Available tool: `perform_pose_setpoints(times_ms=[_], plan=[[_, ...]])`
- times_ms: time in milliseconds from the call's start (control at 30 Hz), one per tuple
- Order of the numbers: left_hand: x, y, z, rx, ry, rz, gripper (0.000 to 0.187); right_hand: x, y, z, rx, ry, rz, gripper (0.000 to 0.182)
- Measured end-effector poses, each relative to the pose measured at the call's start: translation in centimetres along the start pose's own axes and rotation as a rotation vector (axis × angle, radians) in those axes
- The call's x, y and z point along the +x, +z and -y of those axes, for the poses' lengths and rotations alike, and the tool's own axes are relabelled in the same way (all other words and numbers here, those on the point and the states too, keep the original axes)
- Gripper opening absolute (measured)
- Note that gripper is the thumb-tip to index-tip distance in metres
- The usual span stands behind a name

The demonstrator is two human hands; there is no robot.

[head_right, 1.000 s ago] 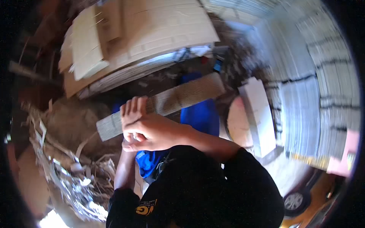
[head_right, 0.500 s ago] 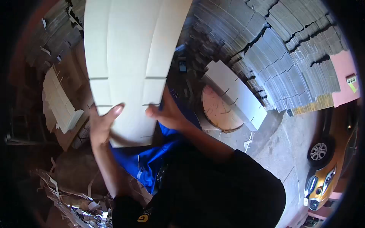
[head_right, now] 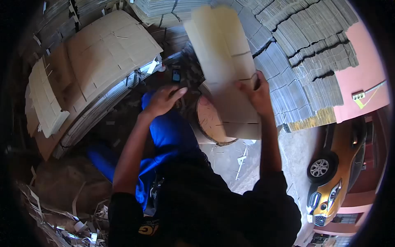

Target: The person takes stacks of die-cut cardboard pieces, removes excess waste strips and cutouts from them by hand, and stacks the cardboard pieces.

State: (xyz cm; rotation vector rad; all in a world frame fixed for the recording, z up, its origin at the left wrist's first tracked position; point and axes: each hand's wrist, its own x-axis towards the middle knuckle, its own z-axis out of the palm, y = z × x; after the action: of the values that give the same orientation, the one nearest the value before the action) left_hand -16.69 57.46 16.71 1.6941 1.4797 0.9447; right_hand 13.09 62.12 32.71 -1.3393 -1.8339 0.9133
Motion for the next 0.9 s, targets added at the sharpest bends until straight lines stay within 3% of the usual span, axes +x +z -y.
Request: perform_pose_setpoints(times_ms=[67,133,200,367,467,700,800,900], plan=[[-2.8,0.4,4.3,0.39,-0.138,0.049,0.054,0.6,-4.2,-3.1,-0.188,-0.014,-0.011,0.064],[-5.4,2.5,7.4,0.422,-0.046,-0.087,0.053,1.6,-6.2,-6.4,-0.547,-0.038,-0.02,0.064],[-7.0,3.9,8.8,0.505,0.14,-0.339,0.053,1.4,-5.6,-8.1,-0.59,-0.02,0.013,0.064],[-7.1,4.1,8.2,0.426,0.019,-0.239,0.056,-0.1,-4.2,-14.5,-0.643,0.099,0.106,0.061],[-6.8,4.2,8.2,0.439,0.071,-0.322,0.055,0.6,-4.3,-17.4,-0.625,0.098,0.126,0.06],[-6.8,4.1,8.1,0.439,0.075,-0.315,0.053,1.1,-5.8,-15.3,-0.8,0.087,0.121,0.068],[-7.0,4.2,8.2,0.436,0.073,-0.304,0.053,0.8,-5.9,-15.1,-1.099,-0.243,-0.186,0.069],[-6.6,4.7,8.1,0.443,0.061,-0.344,0.052,-0.2,-5.0,-18.6,-1.255,-0.295,-0.285,0.069]])
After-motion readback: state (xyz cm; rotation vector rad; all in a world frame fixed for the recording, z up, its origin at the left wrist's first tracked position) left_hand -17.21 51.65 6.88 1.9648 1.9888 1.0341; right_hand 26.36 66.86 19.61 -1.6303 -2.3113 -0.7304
